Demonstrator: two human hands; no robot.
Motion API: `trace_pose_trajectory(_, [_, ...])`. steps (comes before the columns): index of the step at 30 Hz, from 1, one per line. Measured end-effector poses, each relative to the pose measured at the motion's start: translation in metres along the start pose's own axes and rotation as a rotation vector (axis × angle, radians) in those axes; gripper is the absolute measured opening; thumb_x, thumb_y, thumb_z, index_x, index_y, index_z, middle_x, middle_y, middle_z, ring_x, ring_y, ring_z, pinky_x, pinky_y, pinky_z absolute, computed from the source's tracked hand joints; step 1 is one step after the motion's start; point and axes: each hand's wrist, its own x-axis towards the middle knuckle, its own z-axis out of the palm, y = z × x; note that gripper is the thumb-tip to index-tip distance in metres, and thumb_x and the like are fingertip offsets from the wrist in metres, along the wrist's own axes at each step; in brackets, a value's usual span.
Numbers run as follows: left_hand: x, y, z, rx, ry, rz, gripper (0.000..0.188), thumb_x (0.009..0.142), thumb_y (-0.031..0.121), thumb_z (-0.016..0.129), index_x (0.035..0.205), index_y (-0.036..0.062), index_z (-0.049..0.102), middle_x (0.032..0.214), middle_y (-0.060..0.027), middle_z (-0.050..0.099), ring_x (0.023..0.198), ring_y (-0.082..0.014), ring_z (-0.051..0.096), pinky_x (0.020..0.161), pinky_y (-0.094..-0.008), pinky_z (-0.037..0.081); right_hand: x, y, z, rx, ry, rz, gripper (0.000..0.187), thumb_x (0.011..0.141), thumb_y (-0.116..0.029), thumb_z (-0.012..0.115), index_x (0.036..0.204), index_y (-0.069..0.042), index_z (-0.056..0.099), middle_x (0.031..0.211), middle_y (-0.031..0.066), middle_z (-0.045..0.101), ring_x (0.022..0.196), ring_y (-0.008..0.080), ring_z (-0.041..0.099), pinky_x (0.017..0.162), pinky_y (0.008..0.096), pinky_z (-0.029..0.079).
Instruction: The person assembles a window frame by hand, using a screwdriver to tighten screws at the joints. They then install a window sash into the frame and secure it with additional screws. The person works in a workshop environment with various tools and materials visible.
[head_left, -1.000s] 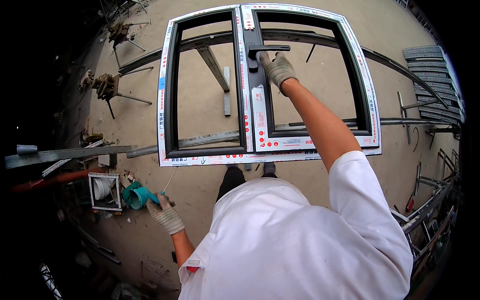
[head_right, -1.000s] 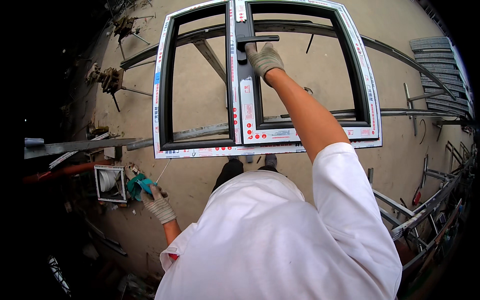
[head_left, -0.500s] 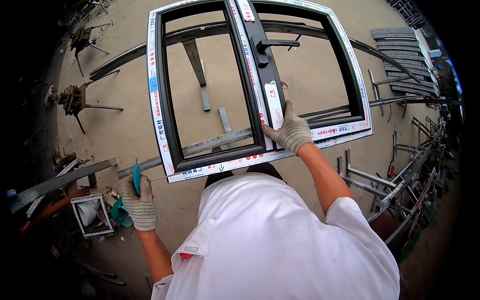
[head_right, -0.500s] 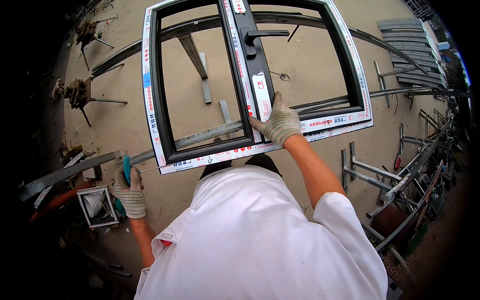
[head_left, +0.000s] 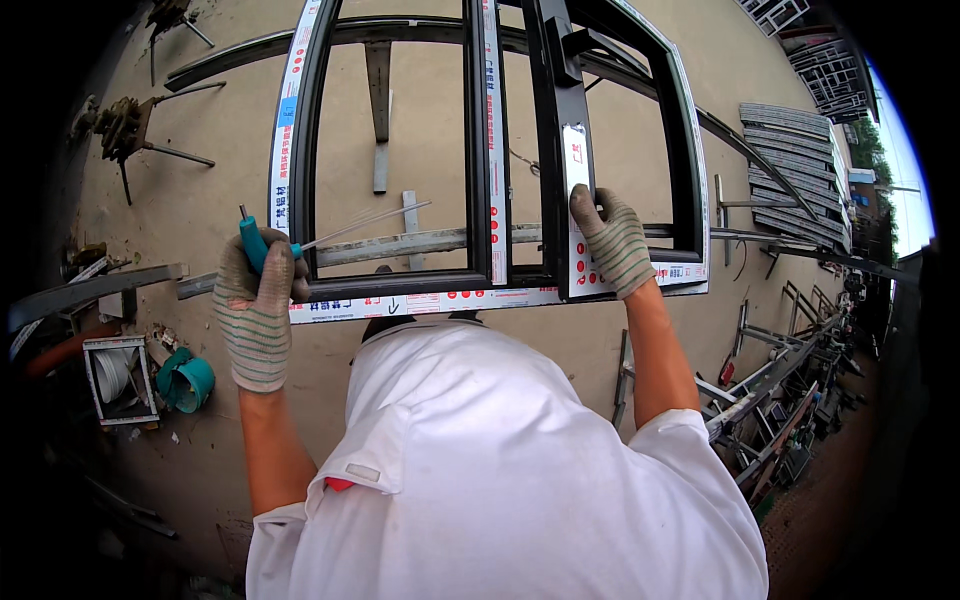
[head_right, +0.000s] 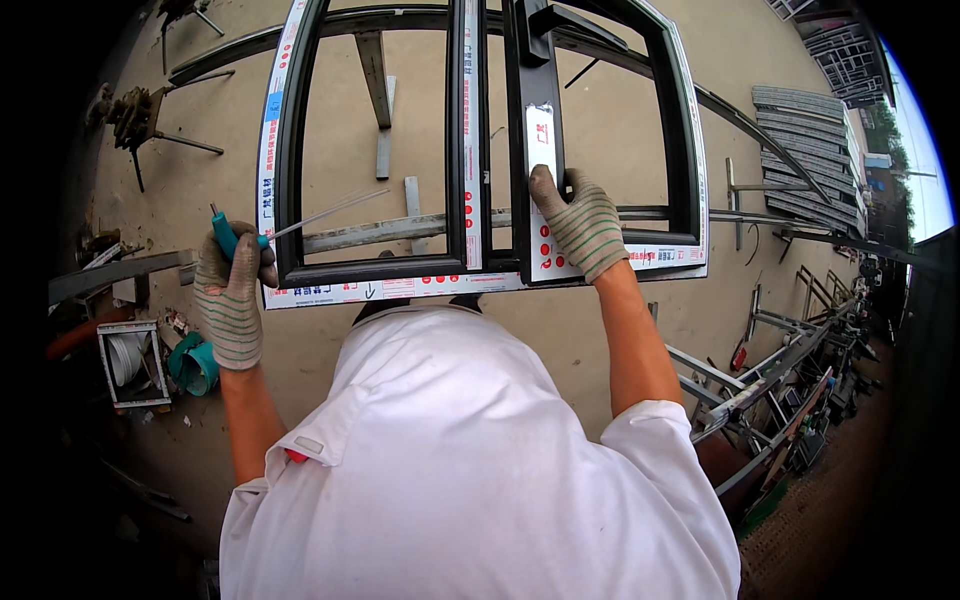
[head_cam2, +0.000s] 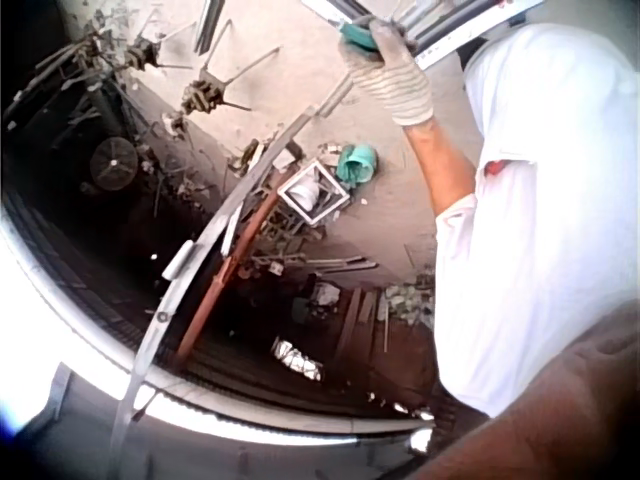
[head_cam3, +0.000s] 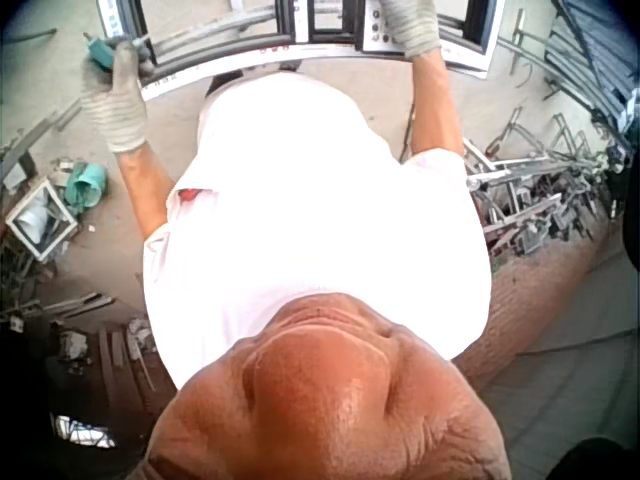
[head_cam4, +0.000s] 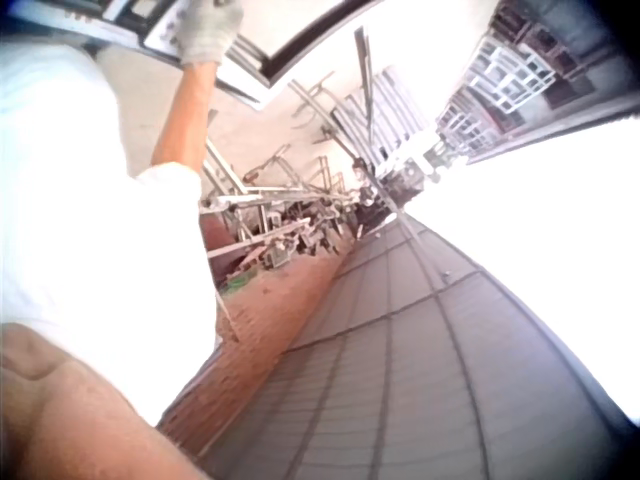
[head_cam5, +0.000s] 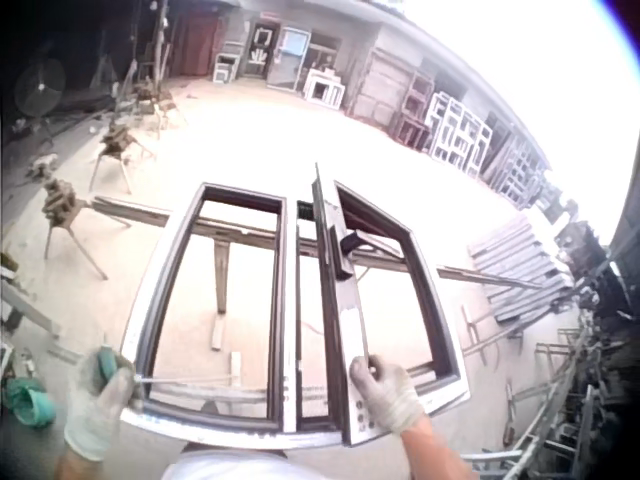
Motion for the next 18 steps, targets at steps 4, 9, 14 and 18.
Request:
trace_pose_trajectory(4, [-0.011, 0.011, 0.050, -0.093, -0.089, -0.024, 0.019, 0.103, 0.020, 0.065, 0.113, 0.0036, 0.065, 0.082, -0.0040, 0.065, 0.065, -0.0096, 0.060, 0.058, -0.0246, 0.049, -0.017, -0.006, -0.058, 0.428, -0.068, -0.057, 0.073, 0.099, -0.066, 0.058, 0.122, 0.003, 0.068, 0.095, 0.0092, 0.073, 0.083, 0.0115, 0.070, 0.074, 0.0255, 0.057])
trace_pose_trajectory(9, [-0.007, 0.027, 0.101, -0.165, -0.199, 0.006, 0.026, 0.104, 0.027, 0.066, 0.115, 0.0039, 0.065, 0.082, -0.0039, 0.065, 0.066, -0.0097, 0.060, 0.058, -0.0239, 0.050, -0.027, -0.023, -0.108, 0.641, -0.169, -0.045, 0.064, 0.103, -0.063, 0.051, 0.116, -0.004, 0.071, 0.092, 0.0034, 0.074, 0.080, 0.0087, 0.073, 0.069, 0.0224, 0.060])
trace_pose_trajectory(14, [0.007, 0.047, 0.136, -0.287, -0.331, 0.045, 0.022, 0.103, 0.021, 0.068, 0.117, 0.0047, 0.065, 0.089, -0.0024, 0.068, 0.077, -0.0079, 0.066, 0.060, -0.0217, 0.053, -0.030, -0.025, -0.110, 0.616, -0.167, -0.060, 0.071, 0.102, -0.069, 0.047, 0.111, -0.003, 0.071, 0.086, 0.0017, 0.071, 0.072, 0.0078, 0.068, 0.063, 0.0219, 0.055])
trace_pose_trajectory(18, [0.014, 0.054, 0.148, -0.346, -0.416, 0.057, 0.023, 0.102, 0.023, 0.069, 0.116, 0.0046, 0.065, 0.090, -0.0014, 0.067, 0.079, -0.0069, 0.066, 0.061, -0.0211, 0.053, -0.029, -0.023, -0.109, 0.592, -0.158, -0.039, 0.076, 0.099, -0.073, 0.047, 0.112, -0.002, 0.070, 0.086, 0.0020, 0.071, 0.072, 0.0078, 0.068, 0.063, 0.0216, 0.055])
